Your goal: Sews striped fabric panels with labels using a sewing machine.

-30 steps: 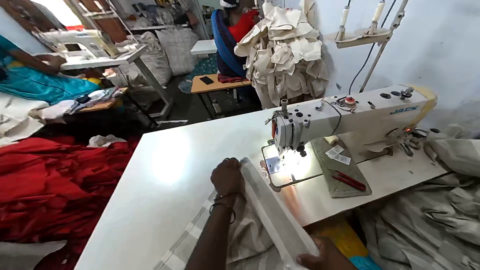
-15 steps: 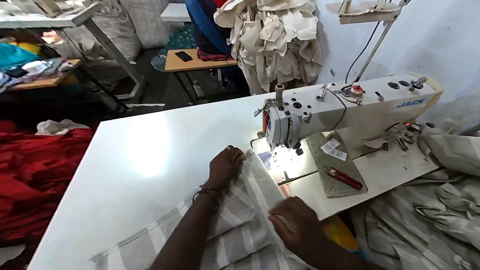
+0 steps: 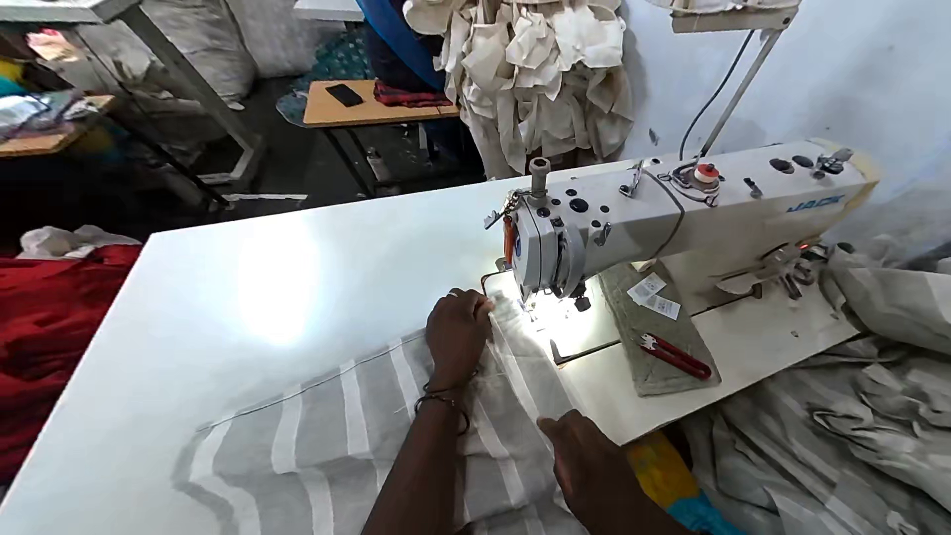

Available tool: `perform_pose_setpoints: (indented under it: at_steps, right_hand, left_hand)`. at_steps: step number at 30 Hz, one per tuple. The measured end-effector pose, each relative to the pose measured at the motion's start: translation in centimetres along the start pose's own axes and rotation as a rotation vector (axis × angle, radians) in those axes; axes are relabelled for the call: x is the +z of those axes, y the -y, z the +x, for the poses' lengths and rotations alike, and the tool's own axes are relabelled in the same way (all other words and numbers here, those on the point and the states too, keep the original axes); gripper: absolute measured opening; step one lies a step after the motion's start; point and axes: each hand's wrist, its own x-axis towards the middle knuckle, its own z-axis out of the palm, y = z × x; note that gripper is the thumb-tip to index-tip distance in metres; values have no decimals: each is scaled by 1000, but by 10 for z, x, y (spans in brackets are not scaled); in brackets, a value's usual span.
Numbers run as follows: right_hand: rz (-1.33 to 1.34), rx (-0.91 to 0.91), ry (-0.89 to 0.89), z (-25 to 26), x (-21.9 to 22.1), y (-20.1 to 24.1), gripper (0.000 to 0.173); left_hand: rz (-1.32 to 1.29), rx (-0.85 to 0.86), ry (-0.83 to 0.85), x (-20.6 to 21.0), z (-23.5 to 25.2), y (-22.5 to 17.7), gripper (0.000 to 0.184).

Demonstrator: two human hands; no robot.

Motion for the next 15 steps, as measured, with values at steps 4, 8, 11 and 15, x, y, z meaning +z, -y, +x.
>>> perform_pose_setpoints:
  at_steps: [4,8,11,15]
  right_hand:
    - [-74,-58,-7,-7,-32,2,28]
    - [25,-81,259,-34,-35,-6,30]
    - [195,-65,75,-13,-42,-20,26]
    - [349,84,-150,57,-5,-17,22]
  left_hand:
    - [27,35,-37,-1,-8,5,15]
    - [47,50,-89,-10,-33,4,17]
    - [49,42,-121,-8,-37,3,19]
    - [68,140,-164,-3,-33,6,19]
